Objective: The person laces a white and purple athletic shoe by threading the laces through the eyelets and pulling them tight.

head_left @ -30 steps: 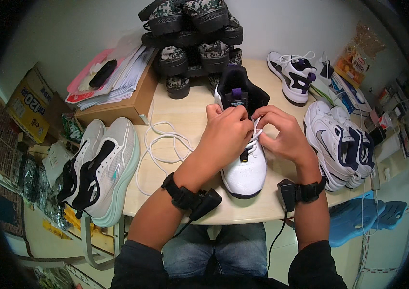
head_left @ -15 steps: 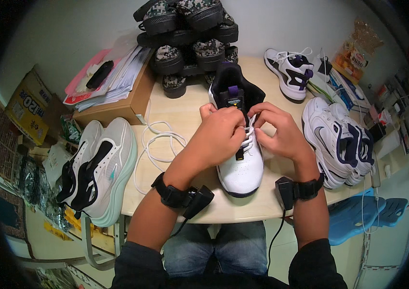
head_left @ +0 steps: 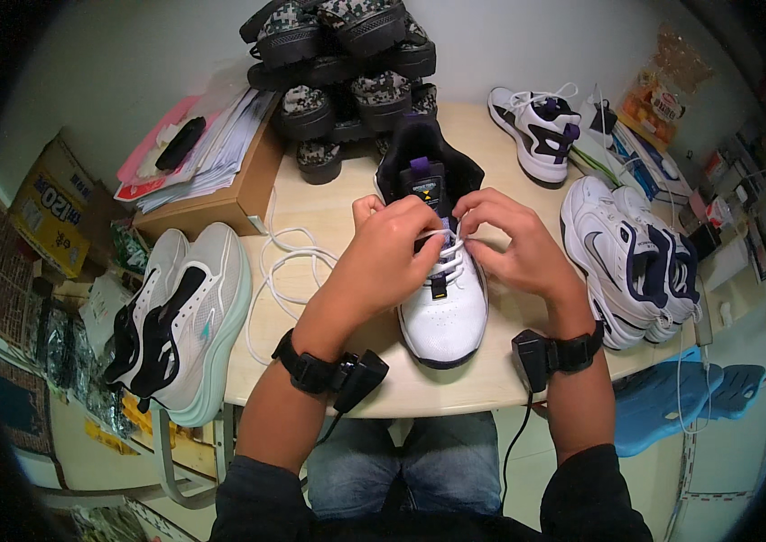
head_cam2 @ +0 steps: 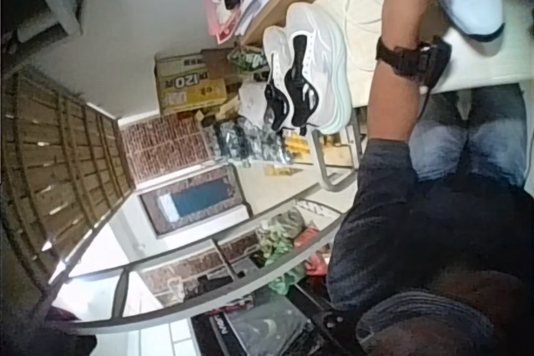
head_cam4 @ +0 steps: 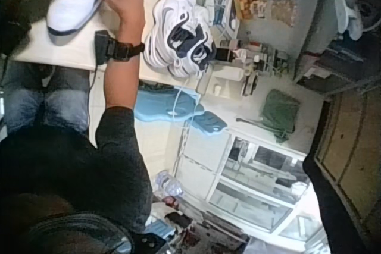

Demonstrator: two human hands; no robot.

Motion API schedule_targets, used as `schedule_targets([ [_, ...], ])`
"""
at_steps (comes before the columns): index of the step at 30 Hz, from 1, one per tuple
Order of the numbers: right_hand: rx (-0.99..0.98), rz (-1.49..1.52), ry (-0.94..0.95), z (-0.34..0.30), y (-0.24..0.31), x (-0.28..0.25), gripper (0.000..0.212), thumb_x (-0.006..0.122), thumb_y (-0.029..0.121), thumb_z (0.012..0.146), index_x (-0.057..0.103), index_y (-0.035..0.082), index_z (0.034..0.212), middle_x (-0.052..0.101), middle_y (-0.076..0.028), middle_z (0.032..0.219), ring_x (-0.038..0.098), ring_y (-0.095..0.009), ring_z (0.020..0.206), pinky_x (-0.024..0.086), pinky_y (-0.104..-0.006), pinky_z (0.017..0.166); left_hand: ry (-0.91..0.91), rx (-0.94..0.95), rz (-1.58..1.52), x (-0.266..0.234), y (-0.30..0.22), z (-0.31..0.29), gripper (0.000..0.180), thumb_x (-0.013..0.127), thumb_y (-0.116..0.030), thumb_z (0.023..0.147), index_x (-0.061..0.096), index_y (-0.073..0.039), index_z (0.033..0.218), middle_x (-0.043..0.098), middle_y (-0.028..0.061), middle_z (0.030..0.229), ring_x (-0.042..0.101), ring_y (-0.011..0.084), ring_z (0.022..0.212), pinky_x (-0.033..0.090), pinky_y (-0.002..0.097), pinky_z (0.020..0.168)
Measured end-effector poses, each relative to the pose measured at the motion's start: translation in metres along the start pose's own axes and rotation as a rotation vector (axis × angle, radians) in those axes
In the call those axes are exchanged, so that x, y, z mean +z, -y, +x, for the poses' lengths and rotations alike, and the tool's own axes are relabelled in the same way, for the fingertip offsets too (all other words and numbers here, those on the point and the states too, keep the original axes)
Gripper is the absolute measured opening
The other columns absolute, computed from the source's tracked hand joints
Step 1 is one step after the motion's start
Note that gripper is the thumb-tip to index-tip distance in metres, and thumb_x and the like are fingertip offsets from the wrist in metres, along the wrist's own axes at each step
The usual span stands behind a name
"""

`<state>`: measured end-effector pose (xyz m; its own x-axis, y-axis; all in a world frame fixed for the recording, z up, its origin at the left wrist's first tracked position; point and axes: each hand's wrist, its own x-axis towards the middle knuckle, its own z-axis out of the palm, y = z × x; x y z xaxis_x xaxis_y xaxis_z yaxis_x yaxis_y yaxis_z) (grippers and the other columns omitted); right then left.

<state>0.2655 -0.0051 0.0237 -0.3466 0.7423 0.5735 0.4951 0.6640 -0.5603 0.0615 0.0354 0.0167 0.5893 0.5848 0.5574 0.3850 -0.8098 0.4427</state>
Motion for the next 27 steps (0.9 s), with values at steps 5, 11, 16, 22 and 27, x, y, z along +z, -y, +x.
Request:
schedule_targets([
  [5,0.002,-0.016,-0.005,-0.002,-0.006,0.003,0.013,0.064,-0.004,0.074,0.057,-0.003,0.085,0.060,-0.012,0.098,0.060,-0.020,0.079,0.050,-0.0292,0.073,-0.037,0.039,0.044,0.006,-0.001,0.001,0.009,0.067,-0.014,0.082,0.067,-0.008,0.089,0.061,0.0057,0.086,0.057,0.0215,0.081,0.028,0.0358,0.082],
  [11,0.016,-0.040,-0.007,0.000,-0.003,0.003,0.014,0.063,-0.003,0.073,0.053,-0.002,0.083,0.060,-0.013,0.098,0.061,-0.022,0.081,0.049,-0.0299,0.074,-0.033,-0.021,0.133,0.013,-0.005,0.001,0.010,0.070,-0.016,0.081,0.070,-0.010,0.090,0.060,0.0042,0.083,0.058,0.0203,0.084,0.027,0.0369,0.083],
  [16,0.009,-0.027,0.004,-0.002,-0.003,-0.003,0.015,0.063,-0.002,0.072,0.054,-0.002,0.084,0.061,-0.014,0.100,0.061,-0.028,0.086,0.049,-0.0333,0.079,-0.042,-0.029,0.123,0.015,-0.006,0.003,0.009,0.071,-0.016,0.080,0.071,-0.010,0.087,0.058,0.0035,0.080,0.057,0.0205,0.084,0.027,0.0381,0.083],
  [22,-0.004,-0.060,0.017,-0.002,-0.005,-0.001,0.013,0.065,-0.001,0.072,0.057,-0.001,0.083,0.062,-0.015,0.103,0.062,-0.031,0.091,0.050,-0.0352,0.081,-0.067,-0.019,0.126,0.018,-0.004,0.002,0.008,0.071,-0.016,0.080,0.070,-0.010,0.086,0.057,0.0039,0.080,0.057,0.0208,0.085,0.027,0.0390,0.084],
  [27,0.029,-0.104,-0.004,-0.003,-0.003,0.000,0.013,0.065,0.000,0.072,0.055,-0.002,0.081,0.062,-0.015,0.104,0.062,-0.032,0.091,0.050,-0.0352,0.081,-0.058,-0.018,0.143,0.020,-0.005,0.003,0.008,0.069,-0.016,0.081,0.068,-0.009,0.084,0.057,0.0044,0.082,0.057,0.0217,0.086,0.027,0.0400,0.084],
])
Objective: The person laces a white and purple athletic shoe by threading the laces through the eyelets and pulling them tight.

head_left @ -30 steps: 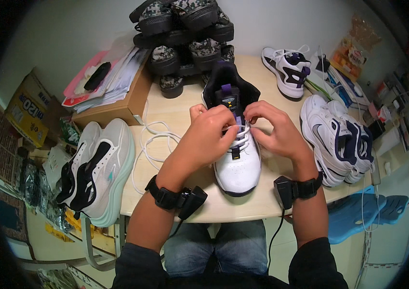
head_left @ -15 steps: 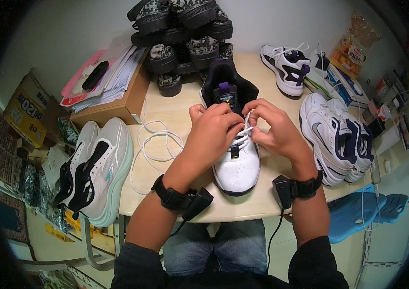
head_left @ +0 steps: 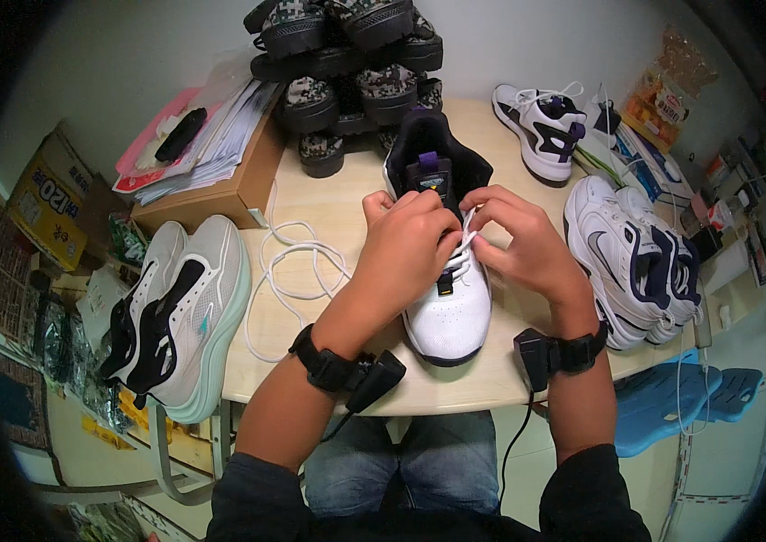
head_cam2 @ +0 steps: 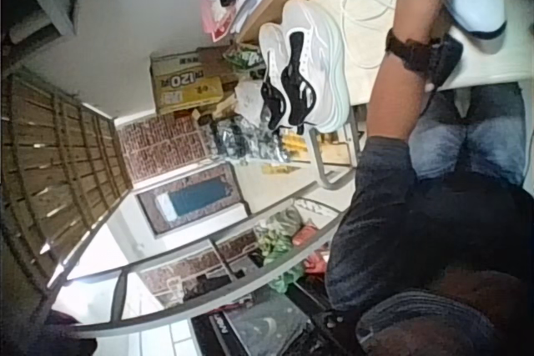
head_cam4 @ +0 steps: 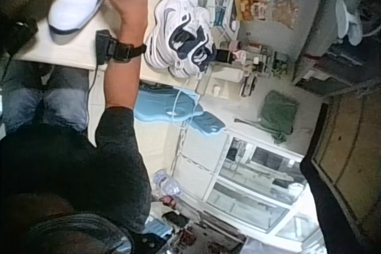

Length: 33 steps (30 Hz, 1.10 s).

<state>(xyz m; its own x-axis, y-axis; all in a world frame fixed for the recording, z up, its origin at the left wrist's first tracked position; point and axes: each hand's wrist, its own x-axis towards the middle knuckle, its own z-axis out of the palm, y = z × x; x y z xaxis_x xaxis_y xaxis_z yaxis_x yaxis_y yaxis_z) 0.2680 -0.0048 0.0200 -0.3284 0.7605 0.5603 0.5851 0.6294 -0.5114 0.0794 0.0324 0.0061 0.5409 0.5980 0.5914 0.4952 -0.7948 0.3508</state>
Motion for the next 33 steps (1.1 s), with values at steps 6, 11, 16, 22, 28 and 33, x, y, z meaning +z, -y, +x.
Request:
schedule_targets([
  [6,-0.064,-0.029,-0.015,0.003,-0.001,0.003,0.014,0.064,0.000,0.072,0.055,-0.002,0.083,0.061,-0.016,0.103,0.063,-0.031,0.088,0.050,-0.0343,0.079,0.018,-0.002,-0.013,-0.003,-0.001,0.000,0.009,0.062,-0.015,0.085,0.061,-0.006,0.083,0.057,0.0062,0.084,0.055,0.0233,0.088,0.026,0.0401,0.085],
  [11,-0.019,0.005,-0.002,0.002,0.003,0.000,0.014,0.063,0.000,0.073,0.055,-0.003,0.084,0.061,-0.015,0.102,0.063,-0.027,0.083,0.050,-0.0330,0.078,0.123,-0.045,-0.165,-0.023,0.003,0.002,0.012,0.058,-0.014,0.088,0.058,-0.003,0.082,0.056,0.0077,0.083,0.055,0.0218,0.084,0.032,0.0375,0.084],
  [16,0.054,0.157,0.008,0.001,0.004,0.000,0.012,0.061,-0.001,0.074,0.056,-0.003,0.085,0.060,-0.012,0.102,0.061,-0.021,0.078,0.050,-0.0296,0.073,0.199,-0.221,-0.567,-0.041,0.009,0.001,0.019,0.059,-0.015,0.092,0.058,0.002,0.083,0.060,0.0067,0.086,0.056,0.0137,0.081,0.044,0.0284,0.076],
  [22,0.121,0.155,0.096,0.001,0.010,-0.002,0.012,0.063,0.001,0.079,0.062,0.000,0.091,0.059,-0.009,0.103,0.059,-0.019,0.076,0.049,-0.0273,0.067,0.180,-0.283,-0.706,-0.044,0.016,0.000,0.020,0.058,-0.016,0.094,0.059,0.001,0.084,0.061,0.0044,0.088,0.055,0.0117,0.085,0.044,0.0264,0.079],
  [28,0.055,0.112,0.085,0.000,0.001,0.003,0.011,0.063,0.002,0.083,0.063,0.001,0.094,0.057,-0.009,0.103,0.059,-0.019,0.083,0.048,-0.0278,0.073,0.130,-0.255,-0.636,-0.038,0.014,0.002,0.021,0.057,-0.017,0.095,0.059,0.001,0.084,0.061,0.0046,0.089,0.055,0.0115,0.084,0.044,0.0261,0.078],
  [33,0.123,0.247,0.121,-0.001,0.007,0.004,0.025,0.065,0.004,0.082,0.060,0.000,0.107,0.058,-0.009,0.106,0.059,-0.016,0.084,0.047,-0.0266,0.074,0.089,-0.179,-0.648,-0.041,0.016,0.002,0.022,0.059,-0.018,0.094,0.059,0.001,0.082,0.061,0.0034,0.087,0.054,0.0097,0.082,0.044,0.0250,0.076],
])
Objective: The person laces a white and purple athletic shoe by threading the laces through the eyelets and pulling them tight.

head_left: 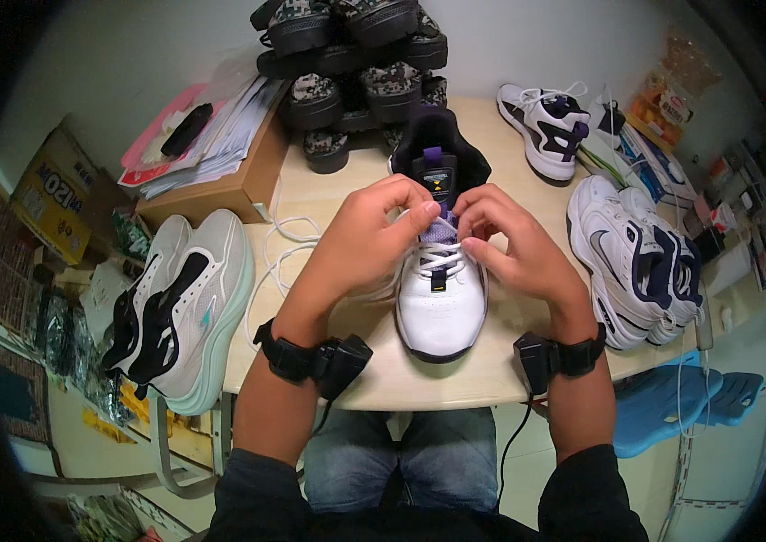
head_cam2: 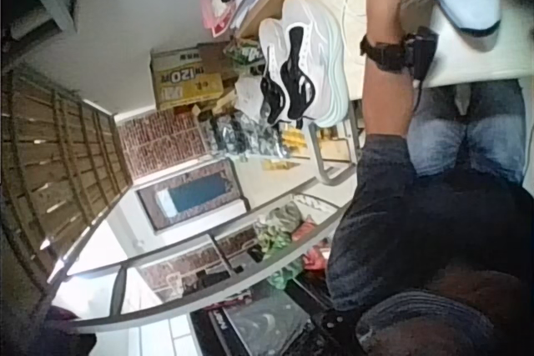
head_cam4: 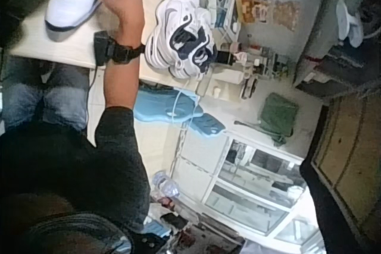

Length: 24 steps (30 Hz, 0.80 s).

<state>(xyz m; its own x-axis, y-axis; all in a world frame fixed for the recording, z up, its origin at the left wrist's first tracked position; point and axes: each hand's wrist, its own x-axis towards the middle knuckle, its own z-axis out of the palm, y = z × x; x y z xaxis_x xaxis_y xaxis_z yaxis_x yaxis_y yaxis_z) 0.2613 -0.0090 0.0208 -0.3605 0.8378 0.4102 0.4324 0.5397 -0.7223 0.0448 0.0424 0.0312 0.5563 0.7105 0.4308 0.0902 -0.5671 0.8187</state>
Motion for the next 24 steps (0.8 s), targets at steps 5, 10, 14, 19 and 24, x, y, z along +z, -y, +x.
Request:
schedule_targets([
  [5,0.087,0.371,0.026,-0.006,0.031,0.009,0.039,0.068,0.004,0.081,0.059,0.003,0.119,0.061,-0.009,0.108,0.057,-0.011,0.078,0.047,-0.0242,0.069,-0.037,-0.100,-0.087,-0.009,-0.034,-0.014,0.021,0.062,-0.017,0.093,0.059,-0.001,0.080,0.058,0.0000,0.074,0.051,0.0084,0.070,0.042,0.0240,0.065],
  [10,0.127,0.707,0.212,-0.011,0.035,-0.002,0.028,0.065,0.007,0.085,0.063,-0.001,0.112,0.065,-0.005,0.085,0.055,-0.007,0.065,0.044,-0.0205,0.056,-0.159,-0.235,0.133,-0.023,-0.049,-0.064,0.028,0.065,-0.021,0.090,0.057,0.001,0.074,0.049,0.0008,0.060,0.039,0.0050,0.059,0.033,0.0243,0.051],
  [14,0.126,0.733,0.223,-0.015,0.039,-0.009,0.008,0.060,0.004,0.088,0.063,-0.004,0.091,0.058,-0.003,0.068,0.050,-0.006,0.050,0.039,-0.0205,0.049,-0.275,-0.377,0.219,-0.042,-0.055,-0.123,0.028,0.063,-0.019,0.091,0.056,0.001,0.074,0.047,0.0015,0.058,0.038,0.0064,0.056,0.033,0.0261,0.050],
  [19,0.090,0.715,0.335,-0.013,0.041,-0.003,0.017,0.065,0.007,0.086,0.064,-0.003,0.100,0.061,-0.005,0.070,0.054,-0.007,0.052,0.042,-0.0205,0.049,-0.355,-0.393,0.503,-0.043,-0.049,-0.168,0.020,0.063,-0.019,0.090,0.059,0.001,0.088,0.056,0.0104,0.073,0.052,0.0203,0.066,0.041,0.0327,0.059],
  [24,0.214,0.264,0.449,-0.001,0.078,0.022,0.026,0.066,0.016,0.087,0.064,0.001,0.108,0.066,-0.009,0.076,0.060,-0.012,0.057,0.047,-0.0249,0.054,-0.234,-0.323,1.030,-0.034,-0.021,-0.194,0.039,0.058,-0.011,0.089,0.051,0.003,0.125,0.052,0.0202,0.103,0.054,0.0404,0.086,0.046,0.0406,0.079],
])
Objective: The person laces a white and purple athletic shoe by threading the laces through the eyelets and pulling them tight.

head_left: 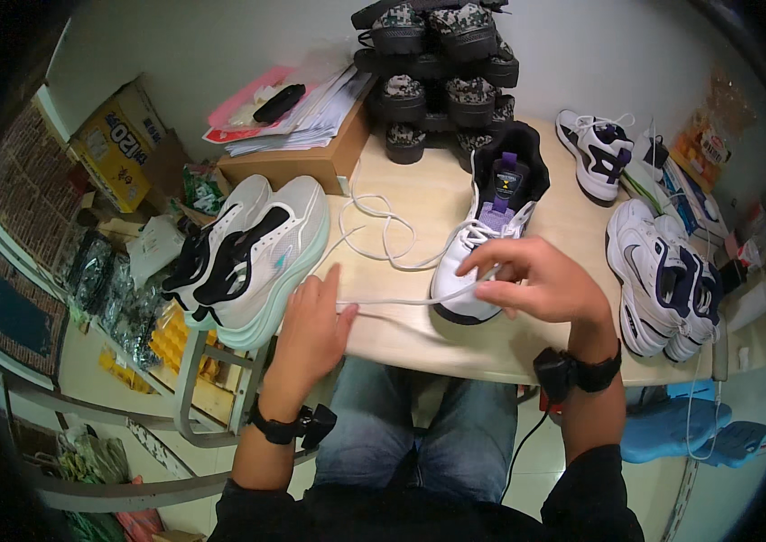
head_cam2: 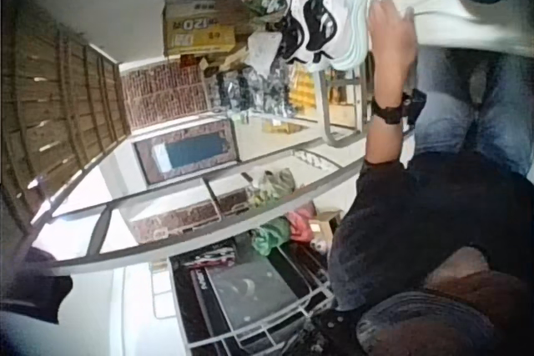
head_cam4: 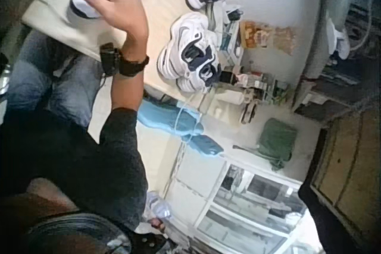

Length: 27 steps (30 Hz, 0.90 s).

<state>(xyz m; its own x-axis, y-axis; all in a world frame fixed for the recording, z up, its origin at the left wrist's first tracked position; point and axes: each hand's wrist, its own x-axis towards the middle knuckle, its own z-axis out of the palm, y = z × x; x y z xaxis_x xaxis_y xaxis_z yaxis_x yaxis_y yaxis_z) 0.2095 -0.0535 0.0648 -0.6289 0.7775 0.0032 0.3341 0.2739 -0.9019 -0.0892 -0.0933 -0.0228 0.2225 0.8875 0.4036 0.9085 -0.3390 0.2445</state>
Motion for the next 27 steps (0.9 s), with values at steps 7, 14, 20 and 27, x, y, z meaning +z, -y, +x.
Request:
schedule_targets([
  [7,-0.168,-0.438,-0.099,0.015,0.006,0.035,0.032,0.067,0.014,0.085,0.060,0.001,0.114,0.068,-0.014,0.089,0.066,-0.026,0.074,0.052,-0.0346,0.067,-0.136,-0.006,0.014,0.022,0.014,0.026,0.046,0.053,0.001,0.085,0.045,0.008,0.129,0.050,0.0272,0.115,0.057,0.0454,0.093,0.048,0.0474,0.084],
  [14,-0.114,-0.431,-0.116,0.015,-0.001,0.052,0.037,0.068,0.012,0.084,0.057,0.001,0.117,0.065,-0.018,0.103,0.066,-0.031,0.084,0.052,-0.0385,0.076,0.121,-0.070,-0.022,0.012,0.001,0.045,0.049,0.049,0.010,0.078,0.045,0.009,0.127,0.051,0.0272,0.116,0.058,0.0446,0.095,0.048,0.0474,0.083],
  [20,-0.306,-0.268,-0.327,0.012,0.003,0.078,0.076,0.069,0.005,0.080,0.032,0.008,0.146,0.059,-0.018,0.110,0.062,-0.031,0.074,0.051,-0.0375,0.070,0.169,0.203,-0.592,-0.013,-0.050,0.040,0.026,0.056,0.008,0.083,0.049,0.005,0.108,0.058,0.0226,0.098,0.060,0.0362,0.091,0.048,0.0378,0.081],
  [27,-0.101,-0.144,-0.300,-0.014,0.013,0.065,0.048,0.054,0.001,0.084,0.047,-0.001,0.131,0.062,-0.023,0.084,0.063,-0.036,0.077,0.049,-0.0396,0.071,0.261,0.017,-1.092,-0.026,-0.069,0.037,0.025,0.058,0.008,0.084,0.050,0.001,0.107,0.059,0.0075,0.094,0.058,0.0130,0.091,0.047,0.0261,0.084],
])
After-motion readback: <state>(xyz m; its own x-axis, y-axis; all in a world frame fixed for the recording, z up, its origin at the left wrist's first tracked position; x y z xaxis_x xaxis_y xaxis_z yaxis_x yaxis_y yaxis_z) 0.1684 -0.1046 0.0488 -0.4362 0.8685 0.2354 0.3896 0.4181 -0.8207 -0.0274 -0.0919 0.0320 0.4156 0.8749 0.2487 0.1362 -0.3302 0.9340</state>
